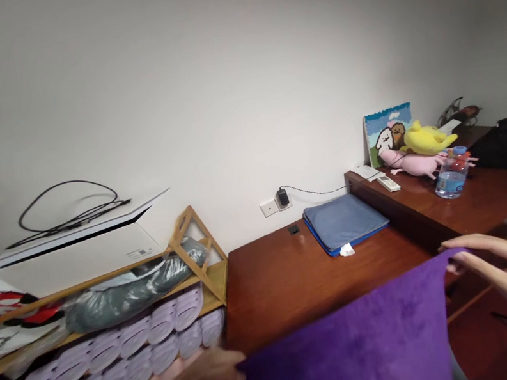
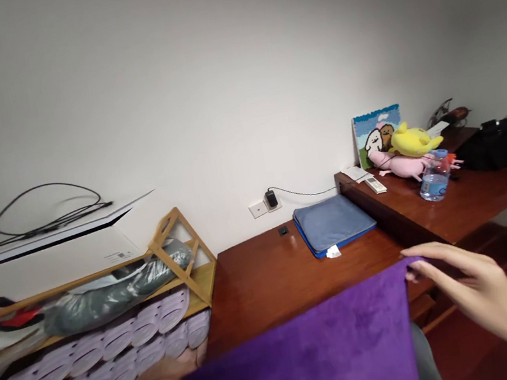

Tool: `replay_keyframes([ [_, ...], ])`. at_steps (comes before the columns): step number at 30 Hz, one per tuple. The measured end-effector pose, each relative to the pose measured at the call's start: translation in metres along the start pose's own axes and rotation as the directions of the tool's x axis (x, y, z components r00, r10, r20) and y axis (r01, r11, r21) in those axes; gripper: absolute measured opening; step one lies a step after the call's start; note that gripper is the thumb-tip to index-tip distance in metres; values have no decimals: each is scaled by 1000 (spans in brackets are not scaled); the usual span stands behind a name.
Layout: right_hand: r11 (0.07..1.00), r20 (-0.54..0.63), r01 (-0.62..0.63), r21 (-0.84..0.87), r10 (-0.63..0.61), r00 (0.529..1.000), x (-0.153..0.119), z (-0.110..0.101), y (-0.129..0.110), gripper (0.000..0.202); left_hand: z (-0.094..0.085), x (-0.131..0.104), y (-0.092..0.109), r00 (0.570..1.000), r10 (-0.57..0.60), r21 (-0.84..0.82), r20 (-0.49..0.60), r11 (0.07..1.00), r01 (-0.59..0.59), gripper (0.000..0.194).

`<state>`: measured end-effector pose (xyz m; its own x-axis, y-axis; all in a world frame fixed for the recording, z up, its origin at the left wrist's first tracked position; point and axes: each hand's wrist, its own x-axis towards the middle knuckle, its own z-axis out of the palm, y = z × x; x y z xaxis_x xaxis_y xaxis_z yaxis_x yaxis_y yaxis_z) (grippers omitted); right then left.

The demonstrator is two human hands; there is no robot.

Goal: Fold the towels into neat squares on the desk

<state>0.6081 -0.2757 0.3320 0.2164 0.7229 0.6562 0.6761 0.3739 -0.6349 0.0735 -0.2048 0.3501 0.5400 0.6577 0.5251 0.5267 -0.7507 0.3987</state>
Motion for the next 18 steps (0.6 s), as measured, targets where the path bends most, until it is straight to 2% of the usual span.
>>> replay_keyframes([
  [3,993,27,-119,3,119,993,18,-1,23,37,20,58,-4,996,2,-29,86,1000,1,25],
  [6,983,65,-185,-8,185,980,65,14,66,43,53,128,-22,988,-47,-80,149,995,59,30],
  [10,990,53,-119,-73,123,991,172,48,135,36,95,234,-59,986,-133,-101,101,984,144,33],
  [13,983,-17,-153,-105,152,988,253,76,175,32,121,306,-82,997,-80,-70,-22,994,79,31],
  [16,972,-113,-186,-141,171,979,298,95,204,32,149,346,-97,990,33,12,-137,999,-32,30],
  [18,967,-143,-197,-160,175,974,301,105,224,32,172,351,-108,984,73,73,-162,995,-62,29],
])
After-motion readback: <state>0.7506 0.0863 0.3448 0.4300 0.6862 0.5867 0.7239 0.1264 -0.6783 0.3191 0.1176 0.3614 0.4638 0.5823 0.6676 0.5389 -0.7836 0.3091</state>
